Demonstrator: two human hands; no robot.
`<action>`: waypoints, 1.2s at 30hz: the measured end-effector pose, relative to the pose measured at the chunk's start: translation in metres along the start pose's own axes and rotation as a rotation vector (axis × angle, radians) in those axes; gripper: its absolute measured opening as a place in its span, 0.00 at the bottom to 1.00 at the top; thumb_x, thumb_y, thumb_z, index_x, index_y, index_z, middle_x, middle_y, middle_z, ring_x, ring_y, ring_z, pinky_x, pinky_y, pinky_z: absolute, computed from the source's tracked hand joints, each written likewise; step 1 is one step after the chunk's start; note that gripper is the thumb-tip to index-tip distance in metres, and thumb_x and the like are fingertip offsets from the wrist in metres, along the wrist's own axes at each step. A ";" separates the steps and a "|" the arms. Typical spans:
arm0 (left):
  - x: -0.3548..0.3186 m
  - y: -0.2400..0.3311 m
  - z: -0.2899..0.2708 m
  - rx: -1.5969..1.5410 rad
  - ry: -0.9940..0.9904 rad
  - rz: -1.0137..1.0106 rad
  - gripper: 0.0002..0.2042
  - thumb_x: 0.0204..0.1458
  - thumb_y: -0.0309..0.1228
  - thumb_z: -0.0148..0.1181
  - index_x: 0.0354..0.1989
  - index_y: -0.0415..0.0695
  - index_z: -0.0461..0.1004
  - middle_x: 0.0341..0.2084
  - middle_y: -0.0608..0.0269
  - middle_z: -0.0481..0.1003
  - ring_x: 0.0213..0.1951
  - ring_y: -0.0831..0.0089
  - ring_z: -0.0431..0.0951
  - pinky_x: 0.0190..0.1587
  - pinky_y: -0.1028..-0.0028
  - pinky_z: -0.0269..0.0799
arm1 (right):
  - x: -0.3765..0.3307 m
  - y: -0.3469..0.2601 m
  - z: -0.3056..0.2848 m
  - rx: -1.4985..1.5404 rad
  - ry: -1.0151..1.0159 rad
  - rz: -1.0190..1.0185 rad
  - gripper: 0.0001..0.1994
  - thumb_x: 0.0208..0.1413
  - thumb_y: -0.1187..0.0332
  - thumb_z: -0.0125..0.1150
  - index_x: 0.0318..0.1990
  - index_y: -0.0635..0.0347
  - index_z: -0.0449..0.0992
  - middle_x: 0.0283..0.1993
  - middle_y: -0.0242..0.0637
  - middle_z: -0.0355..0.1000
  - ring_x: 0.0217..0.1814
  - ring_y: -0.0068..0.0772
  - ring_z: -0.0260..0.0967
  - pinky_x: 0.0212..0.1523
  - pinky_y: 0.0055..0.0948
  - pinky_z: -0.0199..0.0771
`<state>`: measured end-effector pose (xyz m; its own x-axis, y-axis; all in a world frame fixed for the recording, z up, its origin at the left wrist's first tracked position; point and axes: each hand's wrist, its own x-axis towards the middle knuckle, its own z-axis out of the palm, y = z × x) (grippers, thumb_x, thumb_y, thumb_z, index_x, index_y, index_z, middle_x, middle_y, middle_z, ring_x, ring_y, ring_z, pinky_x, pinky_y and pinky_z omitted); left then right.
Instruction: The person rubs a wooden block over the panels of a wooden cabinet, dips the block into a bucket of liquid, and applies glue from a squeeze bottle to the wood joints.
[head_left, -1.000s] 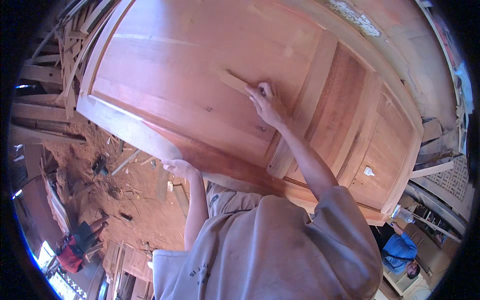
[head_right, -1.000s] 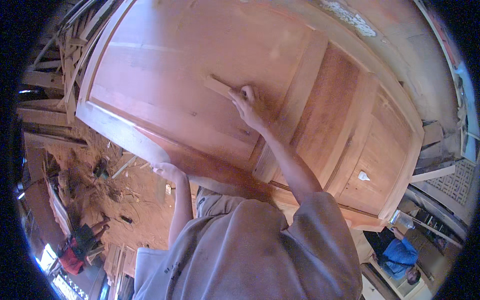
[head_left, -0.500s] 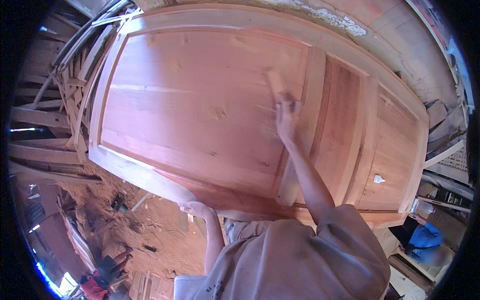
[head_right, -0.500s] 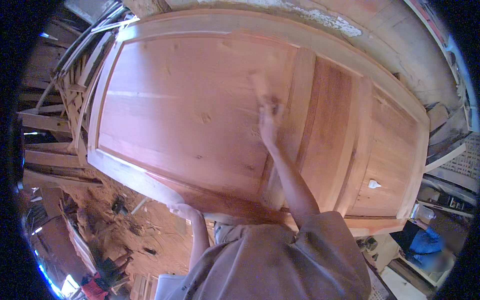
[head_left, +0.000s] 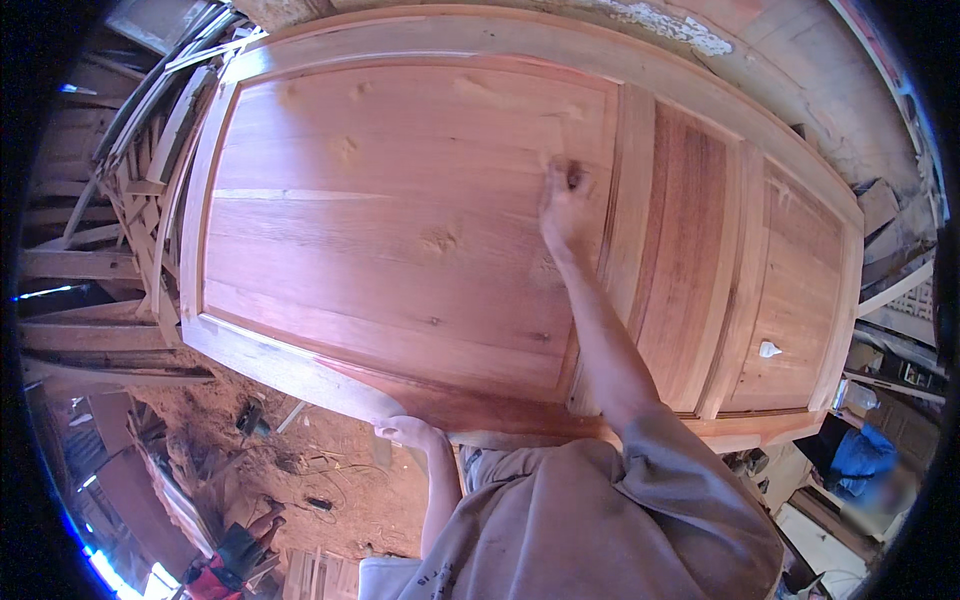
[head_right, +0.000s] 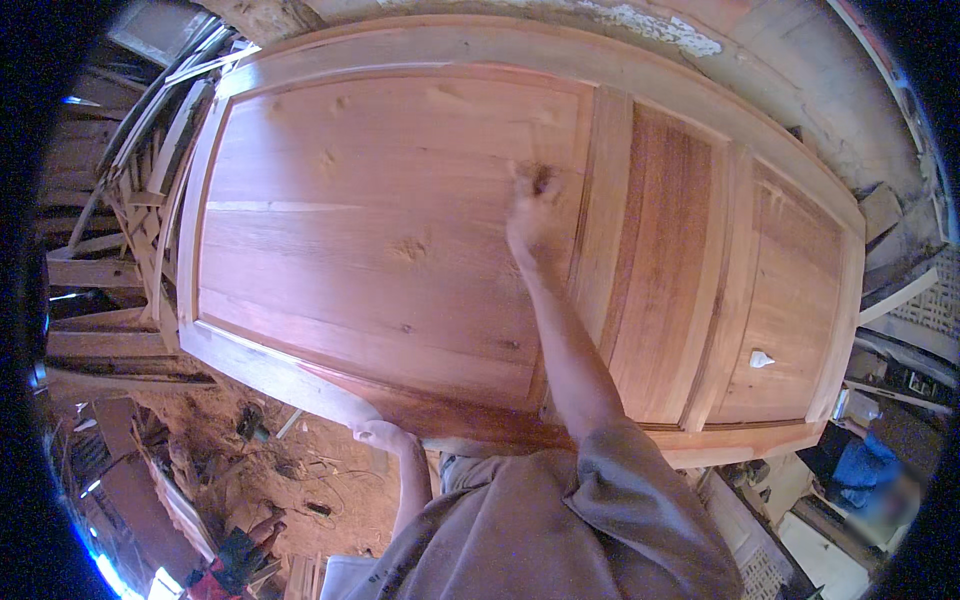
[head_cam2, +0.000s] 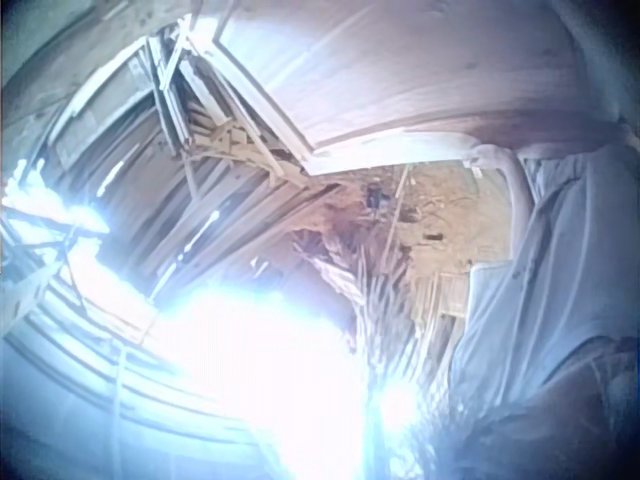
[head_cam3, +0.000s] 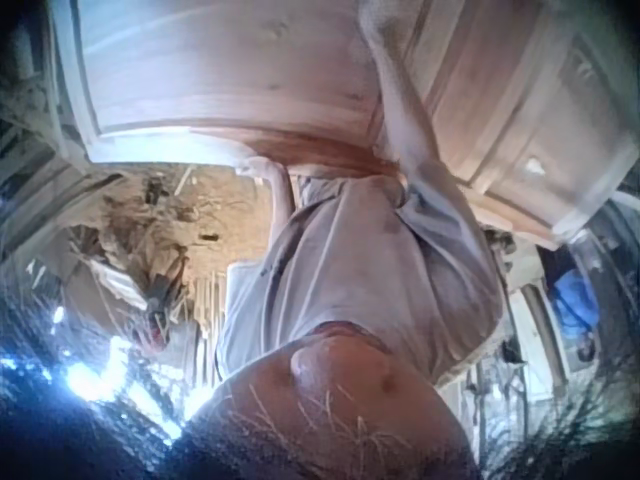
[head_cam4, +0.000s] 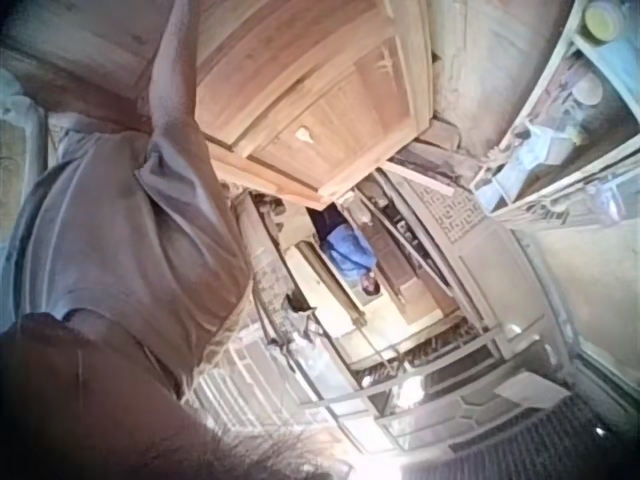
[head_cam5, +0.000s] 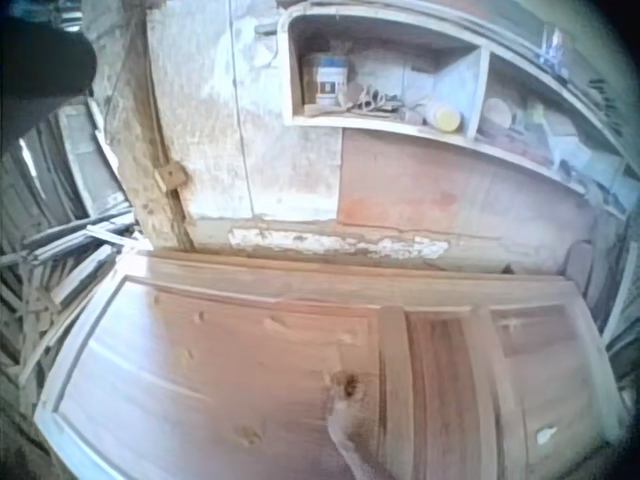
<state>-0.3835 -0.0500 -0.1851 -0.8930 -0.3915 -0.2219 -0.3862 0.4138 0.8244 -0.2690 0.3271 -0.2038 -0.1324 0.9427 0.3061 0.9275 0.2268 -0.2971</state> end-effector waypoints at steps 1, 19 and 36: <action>-0.004 0.006 0.001 0.022 0.006 -0.022 0.33 0.67 0.49 0.30 0.64 0.27 0.54 0.62 0.29 0.56 0.63 0.42 0.61 0.66 0.55 0.57 | -0.001 -0.009 0.002 -0.006 -0.001 0.005 0.18 0.62 0.62 0.52 0.59 0.47 0.72 0.49 0.50 0.68 0.52 0.55 0.67 0.47 0.50 0.70; -0.013 0.023 -0.001 0.054 -0.039 -0.062 0.32 0.67 0.49 0.29 0.65 0.30 0.53 0.64 0.30 0.55 0.64 0.43 0.59 0.67 0.57 0.56 | -0.008 -0.037 0.019 0.695 -0.024 0.158 0.17 0.62 0.65 0.53 0.57 0.53 0.71 0.48 0.52 0.65 0.48 0.54 0.67 0.47 0.48 0.71; 0.001 0.003 0.000 0.121 0.081 0.002 0.29 0.67 0.46 0.34 0.57 0.26 0.61 0.55 0.28 0.63 0.56 0.41 0.67 0.60 0.55 0.64 | 0.017 0.033 -0.031 -0.099 0.174 0.102 0.17 0.62 0.62 0.52 0.58 0.47 0.73 0.45 0.56 0.67 0.48 0.57 0.66 0.45 0.50 0.72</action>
<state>-0.3856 -0.0489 -0.1833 -0.8743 -0.4532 -0.1736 -0.4136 0.5087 0.7551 -0.2298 0.3425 -0.1803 0.0183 0.9010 0.4334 0.9640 0.0991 -0.2467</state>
